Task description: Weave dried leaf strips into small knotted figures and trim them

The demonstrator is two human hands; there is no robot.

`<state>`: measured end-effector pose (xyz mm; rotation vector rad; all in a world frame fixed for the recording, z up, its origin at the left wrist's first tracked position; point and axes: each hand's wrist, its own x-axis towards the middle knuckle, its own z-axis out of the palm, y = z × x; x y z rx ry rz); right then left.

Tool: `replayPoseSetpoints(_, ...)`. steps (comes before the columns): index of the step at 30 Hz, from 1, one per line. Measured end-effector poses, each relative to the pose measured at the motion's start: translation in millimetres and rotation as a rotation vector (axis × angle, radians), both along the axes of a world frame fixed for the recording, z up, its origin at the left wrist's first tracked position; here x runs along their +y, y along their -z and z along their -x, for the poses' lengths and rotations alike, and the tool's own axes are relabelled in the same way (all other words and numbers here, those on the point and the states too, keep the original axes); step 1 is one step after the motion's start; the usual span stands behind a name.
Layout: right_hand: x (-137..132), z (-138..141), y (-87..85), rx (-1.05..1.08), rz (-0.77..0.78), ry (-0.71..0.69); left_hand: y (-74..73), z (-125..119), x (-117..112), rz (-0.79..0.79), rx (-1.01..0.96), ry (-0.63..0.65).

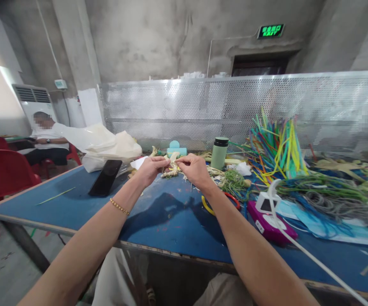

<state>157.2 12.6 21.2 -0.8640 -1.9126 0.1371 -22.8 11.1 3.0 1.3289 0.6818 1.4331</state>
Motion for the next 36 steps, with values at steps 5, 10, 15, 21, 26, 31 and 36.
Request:
replayPoseSetpoints(5, -1.7, 0.2, 0.0, -0.038, 0.026, -0.002, 0.3, 0.5, -1.3, 0.009, 0.022, -0.002)
replayPoseSetpoints(10, -3.8, 3.8, 1.1, -0.072, 0.035, 0.018, -1.2, 0.1, -2.8, 0.013, 0.031, -0.035)
replayPoseSetpoints(15, -4.9, 5.7, 1.2, -0.034, 0.109, -0.02, -2.0, 0.0, -2.9, -0.007, 0.027, -0.016)
replayPoseSetpoints(21, -6.9, 6.7, 1.4, 0.004, 0.234, -0.145, 0.3, 0.0, -1.4, -0.009, 0.052, -0.104)
replayPoseSetpoints(26, -5.9, 5.1, 2.2, -0.015, 0.297, -0.162, 1.1, -1.0, -0.4, -0.001, 0.038, -0.116)
replayPoseSetpoints(31, -5.9, 6.9, 1.1, -0.131, 0.101, -0.03, 0.9, -2.9, -0.3, -0.005, -0.009, -0.141)
replayPoseSetpoints(36, -7.8, 8.7, 0.6, -0.09, 0.118, -0.034, -0.5, -3.5, -2.5, -0.038, 0.03, -0.176)
